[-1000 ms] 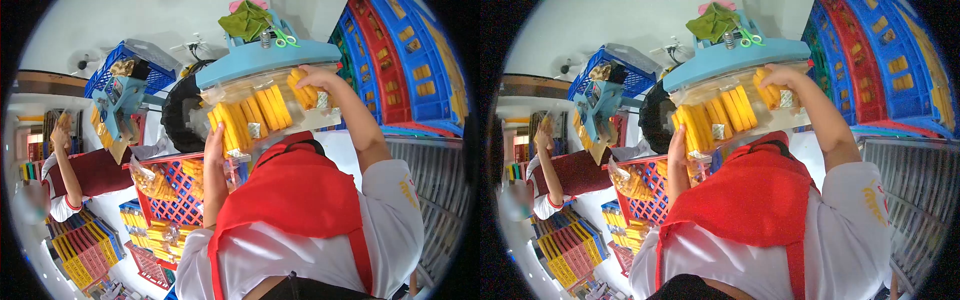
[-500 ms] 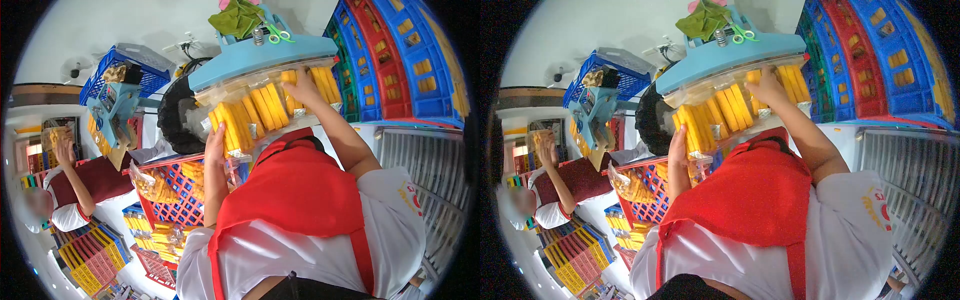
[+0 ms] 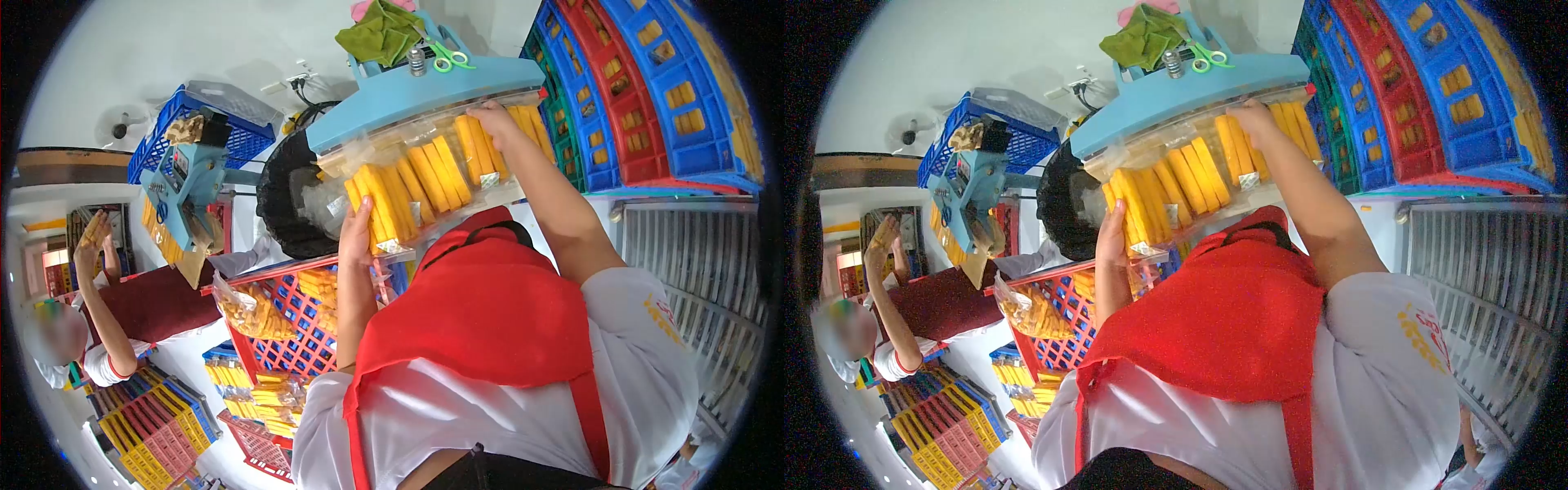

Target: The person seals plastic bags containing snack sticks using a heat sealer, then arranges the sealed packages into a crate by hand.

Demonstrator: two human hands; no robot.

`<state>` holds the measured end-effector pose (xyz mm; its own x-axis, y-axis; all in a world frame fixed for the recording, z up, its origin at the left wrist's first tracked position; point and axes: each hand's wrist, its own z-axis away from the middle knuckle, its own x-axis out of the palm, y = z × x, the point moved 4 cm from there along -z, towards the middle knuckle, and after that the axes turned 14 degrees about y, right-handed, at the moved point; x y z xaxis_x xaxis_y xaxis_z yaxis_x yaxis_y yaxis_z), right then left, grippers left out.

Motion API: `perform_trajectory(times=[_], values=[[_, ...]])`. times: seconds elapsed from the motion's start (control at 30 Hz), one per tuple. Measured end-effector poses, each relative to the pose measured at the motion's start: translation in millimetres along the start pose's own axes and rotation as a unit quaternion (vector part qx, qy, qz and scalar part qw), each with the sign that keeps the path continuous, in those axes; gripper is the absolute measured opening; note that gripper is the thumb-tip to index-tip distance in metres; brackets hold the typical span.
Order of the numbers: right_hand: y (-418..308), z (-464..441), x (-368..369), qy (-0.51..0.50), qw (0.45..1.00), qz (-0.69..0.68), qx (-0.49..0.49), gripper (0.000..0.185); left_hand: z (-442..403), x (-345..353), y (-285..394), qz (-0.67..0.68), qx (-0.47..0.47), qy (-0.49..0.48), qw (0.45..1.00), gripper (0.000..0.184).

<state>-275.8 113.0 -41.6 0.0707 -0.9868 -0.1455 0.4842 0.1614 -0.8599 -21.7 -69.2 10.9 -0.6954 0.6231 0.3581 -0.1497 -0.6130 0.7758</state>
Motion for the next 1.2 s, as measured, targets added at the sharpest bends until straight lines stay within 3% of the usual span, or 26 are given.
perform_trajectory(times=[0.13,0.2,0.3,0.43,0.5,0.53,0.6,0.7,0.8,0.93,1.0,1.13,1.2], values=[[-8,0,-2,-0.046,0.999,0.009,0.021,0.029,2,3,3,-0.006,0.002,-0.006,1.000,0.043],[-5,5,1,-0.104,0.982,-0.055,0.146,0.028,-4,-1,-1,-0.009,-0.003,-0.007,1.000,0.043],[-2,5,4,-0.128,0.969,-0.071,0.201,0.027,-9,-5,-5,-0.007,-0.009,-0.011,1.000,0.043],[-1,3,1,-0.142,0.968,-0.063,0.196,0.030,-9,-2,-2,-0.006,-0.004,-0.029,1.000,0.043],[-5,-1,4,-0.157,0.982,-0.045,0.098,0.044,-7,1,0,-0.014,0.000,-0.026,1.000,0.043],[-4,1,5,-0.157,0.982,-0.046,0.098,0.044,-7,3,2,-0.022,0.004,-0.026,0.999,0.043],[-8,4,2,-0.106,0.994,0.008,0.004,0.051,-7,5,4,-0.023,0.006,-0.023,0.999,0.043],[-16,9,-1,-0.074,0.991,0.105,-0.039,0.054,-10,2,1,-0.025,-0.003,-0.013,1.000,0.042],[-7,0,-2,-0.052,0.988,0.118,-0.082,0.052,-13,-1,-2,-0.025,-0.014,-0.009,1.000,0.041],[19,-21,-1,-0.002,0.997,0.076,-0.017,0.047,-18,-5,-3,-0.027,-0.019,-0.013,0.999,0.042],[8,4,-2,-0.072,0.971,-0.192,0.123,0.046,-20,-4,-2,-0.024,-0.017,-0.016,0.999,0.042],[16,-10,-1,-0.074,0.968,-0.211,0.112,0.039,-26,-7,-2,-0.028,-0.014,-0.020,0.999,0.044],[12,-10,-1,-0.024,0.977,-0.194,0.086,0.031,-26,-7,-2,-0.032,-0.017,-0.018,0.999,0.044]])
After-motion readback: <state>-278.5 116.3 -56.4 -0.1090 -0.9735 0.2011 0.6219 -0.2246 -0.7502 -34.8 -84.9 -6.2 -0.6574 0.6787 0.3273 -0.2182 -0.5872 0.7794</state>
